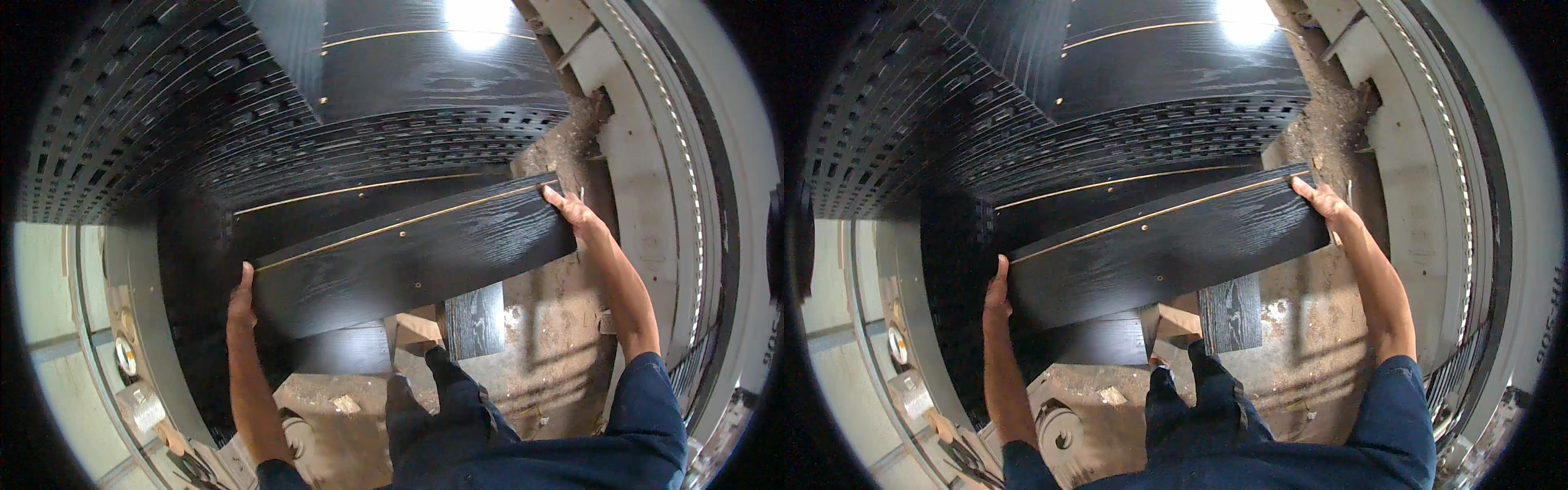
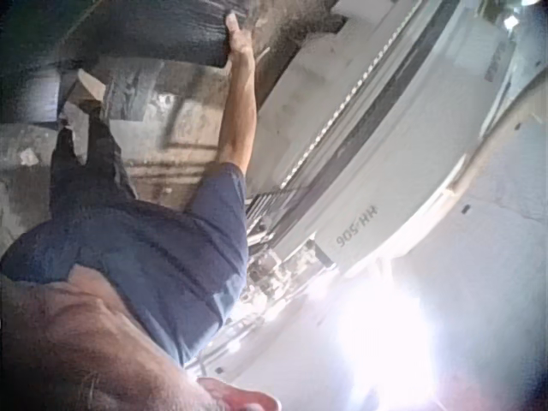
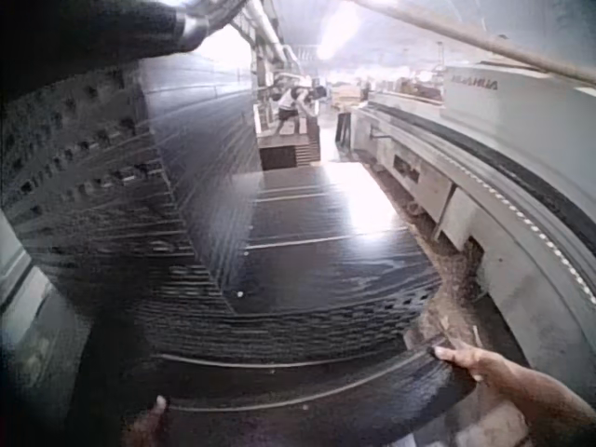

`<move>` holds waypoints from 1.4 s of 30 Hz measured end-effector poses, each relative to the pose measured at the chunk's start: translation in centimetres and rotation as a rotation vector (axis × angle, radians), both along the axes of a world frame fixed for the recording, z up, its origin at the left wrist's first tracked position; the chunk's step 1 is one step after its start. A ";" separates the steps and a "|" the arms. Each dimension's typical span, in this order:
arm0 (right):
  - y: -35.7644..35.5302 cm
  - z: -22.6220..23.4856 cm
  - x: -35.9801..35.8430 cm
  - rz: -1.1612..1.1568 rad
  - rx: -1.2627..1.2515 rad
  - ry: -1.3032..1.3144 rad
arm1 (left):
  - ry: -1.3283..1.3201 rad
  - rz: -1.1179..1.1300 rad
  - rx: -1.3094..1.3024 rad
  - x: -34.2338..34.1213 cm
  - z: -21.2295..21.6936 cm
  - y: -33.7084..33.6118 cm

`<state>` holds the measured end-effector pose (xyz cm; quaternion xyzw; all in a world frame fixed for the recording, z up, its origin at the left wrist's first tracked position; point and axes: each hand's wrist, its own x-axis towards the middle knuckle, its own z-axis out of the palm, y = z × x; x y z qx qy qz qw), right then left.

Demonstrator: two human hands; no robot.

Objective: The person repeatedly picks up dark rectangular panels from a roller conveyor, inspects them, and stacks them on a nearby pile. The person handles the panels one at a time, turning them over and aligning them before placing them on the stack.

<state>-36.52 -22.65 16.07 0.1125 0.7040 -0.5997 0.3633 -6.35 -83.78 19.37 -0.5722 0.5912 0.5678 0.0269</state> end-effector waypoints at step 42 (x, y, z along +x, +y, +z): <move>-8.1 -2.3 -1.4 -0.058 0.085 0.250 | 0.593 0.543 0.641 -5.4 -8.0 2.3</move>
